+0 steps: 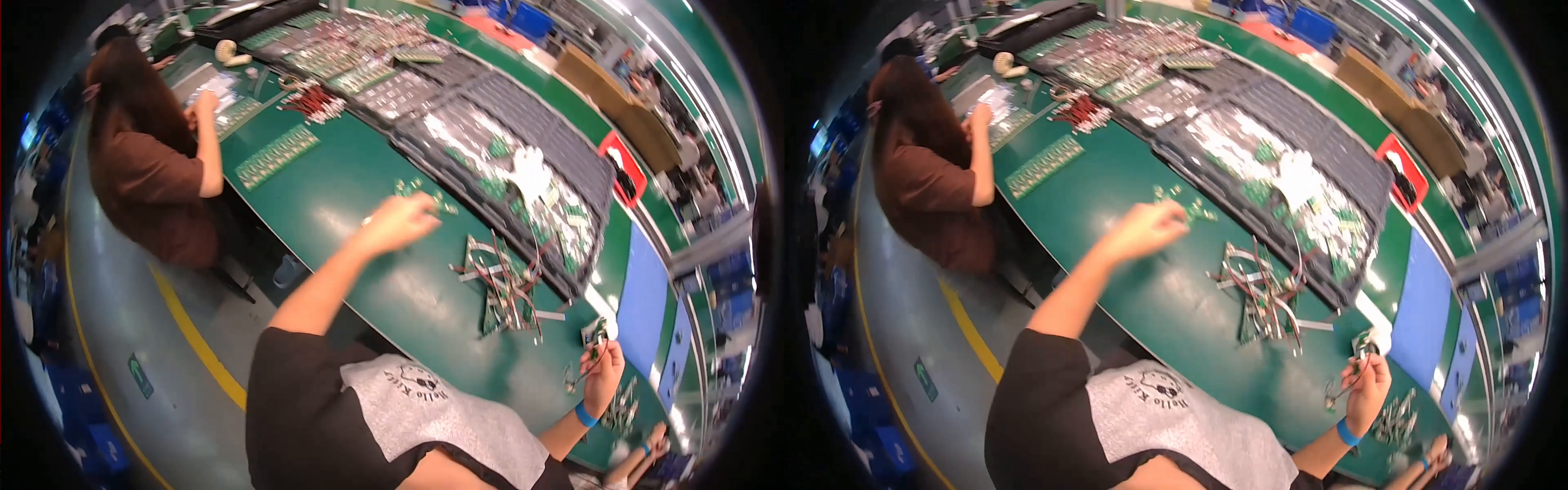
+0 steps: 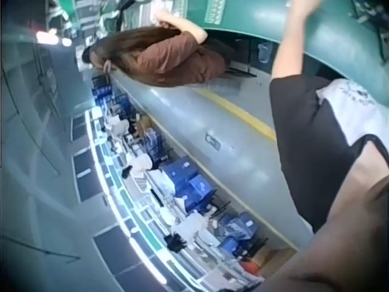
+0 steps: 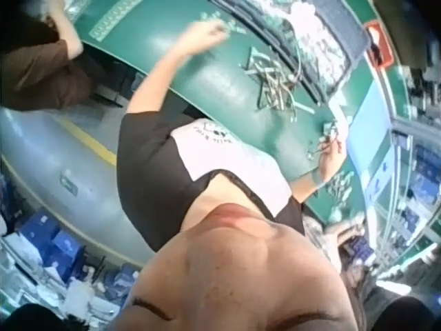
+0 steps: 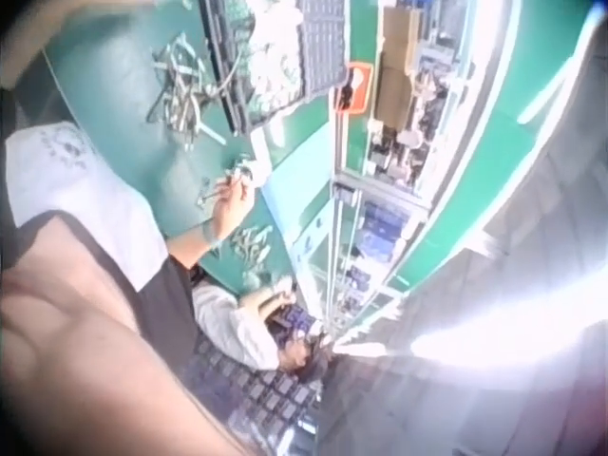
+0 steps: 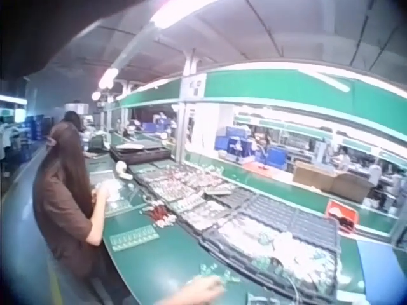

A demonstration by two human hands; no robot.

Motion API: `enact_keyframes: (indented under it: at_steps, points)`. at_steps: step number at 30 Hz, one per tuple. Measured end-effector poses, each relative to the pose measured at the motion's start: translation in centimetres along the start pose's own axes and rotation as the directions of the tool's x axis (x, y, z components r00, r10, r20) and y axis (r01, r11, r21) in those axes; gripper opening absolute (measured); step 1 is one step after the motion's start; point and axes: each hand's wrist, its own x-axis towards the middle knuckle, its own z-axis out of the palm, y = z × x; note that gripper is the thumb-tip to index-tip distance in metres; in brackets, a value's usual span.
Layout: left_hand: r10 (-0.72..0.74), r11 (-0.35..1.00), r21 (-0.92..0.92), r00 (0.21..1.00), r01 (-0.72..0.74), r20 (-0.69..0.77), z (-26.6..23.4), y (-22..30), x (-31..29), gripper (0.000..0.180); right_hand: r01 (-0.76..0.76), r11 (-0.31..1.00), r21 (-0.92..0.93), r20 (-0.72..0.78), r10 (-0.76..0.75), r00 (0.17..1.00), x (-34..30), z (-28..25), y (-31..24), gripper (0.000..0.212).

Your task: The person connects wire harnesses to circuit boards one by one by hand and places the assembled boards on the table.

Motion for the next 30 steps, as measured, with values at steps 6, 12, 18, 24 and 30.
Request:
enact_keyframes:
  at_steps: [6,12,18,24,30]
  points:
    - [-0.182,0.927,0.275,0.947,0.255,-0.266,-2.2,-5.9,-2.6,0.025,-0.142,0.955,-0.259,-0.577,-0.035,0.816,-5.6,-16.3,5.3,0.018]
    - [-0.245,0.771,0.561,0.954,0.301,-0.175,-1.1,-7.6,-3.1,0.049,-0.266,0.787,-0.557,-0.641,-0.203,0.740,-4.7,-26.0,9.9,0.031]
    - [-0.326,0.724,0.571,0.922,0.386,-0.211,-0.2,-8.9,-0.4,0.051,0.026,0.658,-0.752,-0.319,-0.398,0.860,-1.7,-12.7,5.2,0.023]
    - [-0.273,0.843,0.468,0.961,0.265,-0.053,-1.8,-12.1,2.3,0.044,-0.132,0.626,-0.768,-0.176,-0.009,0.984,5.5,-2.5,10.6,0.034]
    - [-0.368,0.735,0.568,0.921,0.370,-0.124,-1.6,-9.5,0.6,0.046,-0.169,0.389,-0.906,-0.189,-0.013,0.982,11.5,-0.9,12.9,0.053]
